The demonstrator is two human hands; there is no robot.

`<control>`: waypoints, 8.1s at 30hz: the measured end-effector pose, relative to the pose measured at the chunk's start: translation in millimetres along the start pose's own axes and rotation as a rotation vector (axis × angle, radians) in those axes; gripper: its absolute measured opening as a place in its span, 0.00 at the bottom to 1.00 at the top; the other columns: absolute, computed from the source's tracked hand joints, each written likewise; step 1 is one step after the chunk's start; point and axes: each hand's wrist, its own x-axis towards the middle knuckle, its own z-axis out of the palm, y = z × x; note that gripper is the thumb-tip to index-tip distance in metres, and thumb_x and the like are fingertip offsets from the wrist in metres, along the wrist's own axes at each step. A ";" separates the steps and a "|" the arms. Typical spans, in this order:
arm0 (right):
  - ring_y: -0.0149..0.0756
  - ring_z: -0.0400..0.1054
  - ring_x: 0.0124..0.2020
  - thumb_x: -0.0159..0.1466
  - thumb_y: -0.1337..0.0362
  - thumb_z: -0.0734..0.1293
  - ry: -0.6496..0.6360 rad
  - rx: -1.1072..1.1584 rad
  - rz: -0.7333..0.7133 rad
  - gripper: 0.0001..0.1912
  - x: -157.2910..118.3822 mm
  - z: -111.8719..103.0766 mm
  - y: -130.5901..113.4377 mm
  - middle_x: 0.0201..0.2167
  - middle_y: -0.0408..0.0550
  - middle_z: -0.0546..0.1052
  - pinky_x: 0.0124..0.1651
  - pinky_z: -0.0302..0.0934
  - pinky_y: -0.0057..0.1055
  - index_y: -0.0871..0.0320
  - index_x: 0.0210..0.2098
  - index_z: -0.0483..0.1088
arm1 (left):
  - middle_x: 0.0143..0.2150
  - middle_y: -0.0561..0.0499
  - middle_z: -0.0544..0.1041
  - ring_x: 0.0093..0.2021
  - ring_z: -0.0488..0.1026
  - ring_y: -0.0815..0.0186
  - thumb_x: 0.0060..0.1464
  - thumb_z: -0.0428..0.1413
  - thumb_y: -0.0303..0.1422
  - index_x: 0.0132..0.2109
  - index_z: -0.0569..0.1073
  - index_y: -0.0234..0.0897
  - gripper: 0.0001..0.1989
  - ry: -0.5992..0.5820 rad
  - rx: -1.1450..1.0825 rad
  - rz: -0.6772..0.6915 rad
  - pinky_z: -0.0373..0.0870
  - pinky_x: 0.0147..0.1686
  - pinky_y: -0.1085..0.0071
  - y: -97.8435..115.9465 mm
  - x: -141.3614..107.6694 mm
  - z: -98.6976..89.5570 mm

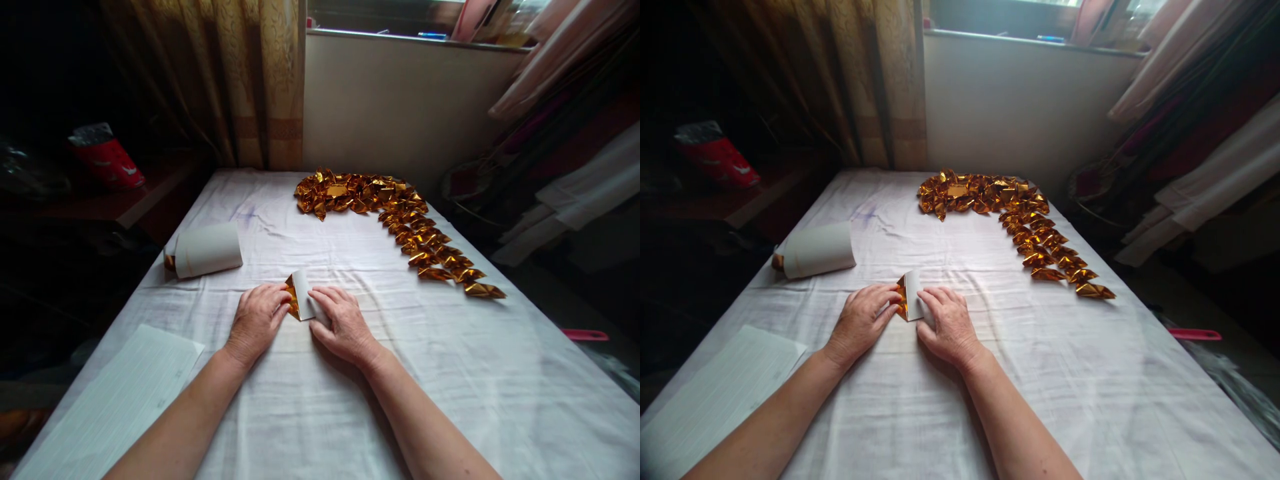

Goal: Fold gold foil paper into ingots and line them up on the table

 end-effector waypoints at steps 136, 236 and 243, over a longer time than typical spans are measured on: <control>0.39 0.70 0.40 0.53 0.77 0.62 -0.009 0.162 0.231 0.28 3.3 2.6 9.2 0.37 0.44 0.79 0.46 0.62 0.37 0.52 0.50 0.73 | 0.59 0.52 0.74 0.65 0.61 0.55 0.60 0.53 0.33 0.56 0.72 0.48 0.17 -0.279 -0.103 0.264 0.44 0.67 0.47 -8.5 5.8 -12.5; 0.40 0.68 0.52 0.66 0.64 0.67 -0.019 -0.027 -0.209 0.10 -1.1 4.4 -0.3 0.50 0.46 0.77 0.55 0.57 0.40 0.50 0.46 0.74 | 0.63 0.43 0.69 0.64 0.64 0.55 0.56 0.58 0.38 0.55 0.70 0.41 0.19 -0.113 -0.283 0.231 0.60 0.63 0.53 -26.8 -3.1 -28.0; 0.41 0.68 0.53 0.64 0.65 0.68 -0.028 -0.039 -0.191 0.10 -0.5 2.3 -3.7 0.51 0.46 0.77 0.55 0.59 0.43 0.50 0.45 0.75 | 0.53 0.46 0.77 0.54 0.73 0.58 0.56 0.57 0.40 0.37 0.74 0.40 0.09 -0.157 -0.303 0.080 0.67 0.57 0.56 -62.1 -4.4 -48.4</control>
